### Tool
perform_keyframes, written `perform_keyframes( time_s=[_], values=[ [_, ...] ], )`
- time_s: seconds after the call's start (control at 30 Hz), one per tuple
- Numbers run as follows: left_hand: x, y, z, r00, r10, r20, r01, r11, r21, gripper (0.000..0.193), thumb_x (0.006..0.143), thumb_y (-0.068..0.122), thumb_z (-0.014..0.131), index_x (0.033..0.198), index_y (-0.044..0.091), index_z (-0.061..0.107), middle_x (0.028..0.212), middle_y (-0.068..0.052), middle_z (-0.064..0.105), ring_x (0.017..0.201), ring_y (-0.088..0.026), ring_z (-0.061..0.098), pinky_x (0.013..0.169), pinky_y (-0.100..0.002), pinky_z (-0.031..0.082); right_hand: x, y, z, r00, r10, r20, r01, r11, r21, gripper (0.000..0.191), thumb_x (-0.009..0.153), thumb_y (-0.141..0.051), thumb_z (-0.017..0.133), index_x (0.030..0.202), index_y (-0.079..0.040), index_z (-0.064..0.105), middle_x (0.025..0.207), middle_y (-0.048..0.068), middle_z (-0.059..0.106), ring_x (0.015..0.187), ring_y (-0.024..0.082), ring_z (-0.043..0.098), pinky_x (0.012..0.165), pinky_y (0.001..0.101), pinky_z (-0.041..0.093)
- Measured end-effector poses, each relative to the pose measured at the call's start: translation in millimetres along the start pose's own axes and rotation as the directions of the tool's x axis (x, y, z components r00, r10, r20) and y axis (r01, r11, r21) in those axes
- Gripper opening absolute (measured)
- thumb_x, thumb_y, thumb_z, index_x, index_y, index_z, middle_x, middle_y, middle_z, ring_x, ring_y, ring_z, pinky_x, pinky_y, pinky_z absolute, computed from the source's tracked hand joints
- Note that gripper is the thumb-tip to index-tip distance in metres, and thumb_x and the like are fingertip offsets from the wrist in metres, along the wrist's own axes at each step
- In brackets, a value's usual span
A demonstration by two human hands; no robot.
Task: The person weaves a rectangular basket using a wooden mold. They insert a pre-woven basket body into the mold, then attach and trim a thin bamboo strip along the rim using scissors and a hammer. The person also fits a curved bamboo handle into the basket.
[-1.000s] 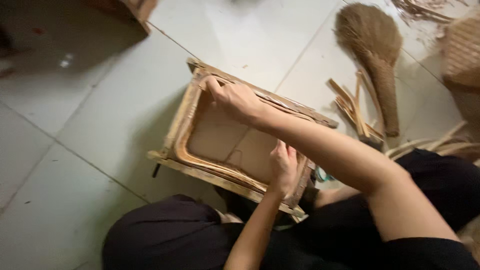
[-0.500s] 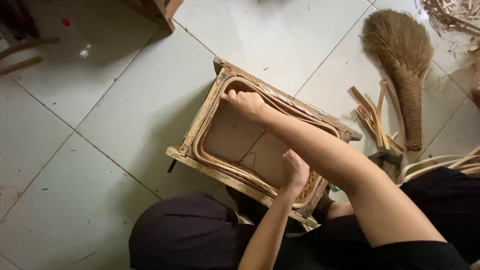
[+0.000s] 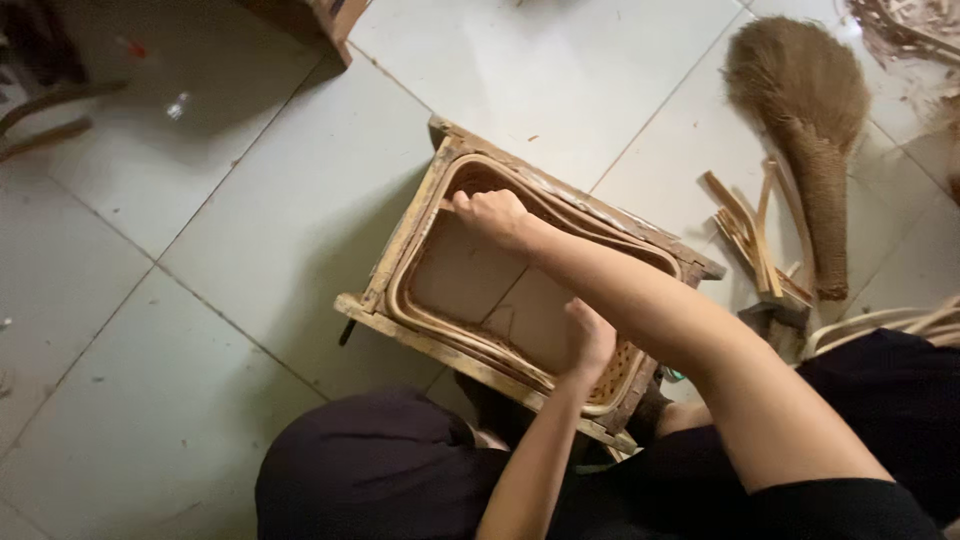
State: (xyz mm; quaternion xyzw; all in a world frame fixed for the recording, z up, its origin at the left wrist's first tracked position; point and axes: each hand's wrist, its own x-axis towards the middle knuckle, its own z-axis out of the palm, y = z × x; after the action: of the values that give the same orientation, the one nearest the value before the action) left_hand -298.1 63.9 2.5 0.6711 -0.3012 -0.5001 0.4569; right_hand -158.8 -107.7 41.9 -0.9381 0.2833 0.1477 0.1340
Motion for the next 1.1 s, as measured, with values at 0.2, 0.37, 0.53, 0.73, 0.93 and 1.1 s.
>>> perform_keyframes(
  time_s=[0.2, 0.37, 0.53, 0.73, 0.93, 1.1],
  values=[
    [35, 0, 6, 0.995, -0.102, 0.001, 0.094, 0.912, -0.399, 0.023, 0.095, 0.024, 0.069, 0.094, 0.001, 0.067, 0.081, -0.004, 0.071, 0.067, -0.01, 0.068, 0.057, -0.032, 0.061, -104, 61, -85, 0.974, -0.18, -0.14, 0.171, 0.983, -0.073, 0.051, 0.089, -0.038, 0.07, 0.125, -0.004, 0.057, 0.104, 0.02, 0.067, 0.092, 0.034, 0.068, 0.073, 0.0467, 0.056],
    [-3, 3, -16, 0.979, -0.036, 0.201, 0.039, 0.999, -0.013, 0.036, 0.102, 0.033, 0.065, 0.097, -0.002, 0.071, 0.083, -0.008, 0.072, 0.072, -0.014, 0.064, 0.062, -0.028, 0.05, -278, 169, -104, 0.958, 0.138, -0.253, -0.091, 0.978, 0.19, 0.027, 0.092, -0.023, 0.065, 0.117, -0.011, 0.066, 0.108, 0.014, 0.072, 0.096, 0.036, 0.069, 0.079, 0.0491, 0.055],
    [-62, -24, -47, 0.851, 0.008, 0.526, 0.06, 0.992, -0.112, 0.039, 0.087, 0.008, 0.074, 0.124, -0.001, 0.066, 0.113, -0.009, 0.077, 0.1, -0.014, 0.073, 0.087, -0.028, 0.058, -429, 259, 13, 0.718, 0.687, -0.112, -0.643, 0.717, 0.271, 0.023, 0.098, -0.027, 0.06, 0.112, -0.009, 0.067, 0.101, 0.017, 0.073, 0.095, 0.038, 0.07, 0.082, 0.0502, 0.056],
    [-82, -50, -91, 0.923, -0.17, 0.346, -0.002, 0.895, 0.446, 0.049, 0.077, 0.003, 0.072, 0.126, 0.007, 0.074, 0.109, -0.012, 0.084, 0.102, -0.017, 0.077, 0.092, -0.033, 0.057, -505, 240, 171, 0.436, 0.882, -0.181, -0.846, 0.47, 0.252, 0.024, 0.081, -0.021, 0.066, 0.099, -0.005, 0.07, 0.099, 0.017, 0.074, 0.096, 0.038, 0.069, 0.083, 0.0518, 0.056],
    [-81, -67, -109, 0.94, -0.188, 0.285, -0.013, 0.815, 0.58, 0.058, 0.068, 0.014, 0.081, 0.125, 0.013, 0.07, 0.106, -0.015, 0.08, 0.104, -0.022, 0.076, 0.091, -0.037, 0.056, -505, 219, 202, 0.123, 0.966, -0.228, -0.942, 0.186, 0.28, 0.023, 0.097, -0.011, 0.051, 0.098, -0.003, 0.073, 0.104, 0.02, 0.075, 0.103, 0.037, 0.068, 0.089, 0.0502, 0.055],
    [-79, -98, -110, 0.929, -0.194, 0.314, 0.054, 0.913, 0.405, 0.046, 0.078, 0.008, 0.075, 0.125, 0.005, 0.071, 0.109, -0.013, 0.081, 0.105, -0.019, 0.077, 0.091, -0.033, 0.058, -496, 224, 186, 0.055, 0.988, -0.142, -0.936, 0.101, 0.337, 0.029, 0.094, -0.019, 0.054, 0.09, -0.003, 0.078, 0.106, 0.021, 0.074, 0.103, 0.038, 0.068, 0.091, 0.0511, 0.053]
  ],
)
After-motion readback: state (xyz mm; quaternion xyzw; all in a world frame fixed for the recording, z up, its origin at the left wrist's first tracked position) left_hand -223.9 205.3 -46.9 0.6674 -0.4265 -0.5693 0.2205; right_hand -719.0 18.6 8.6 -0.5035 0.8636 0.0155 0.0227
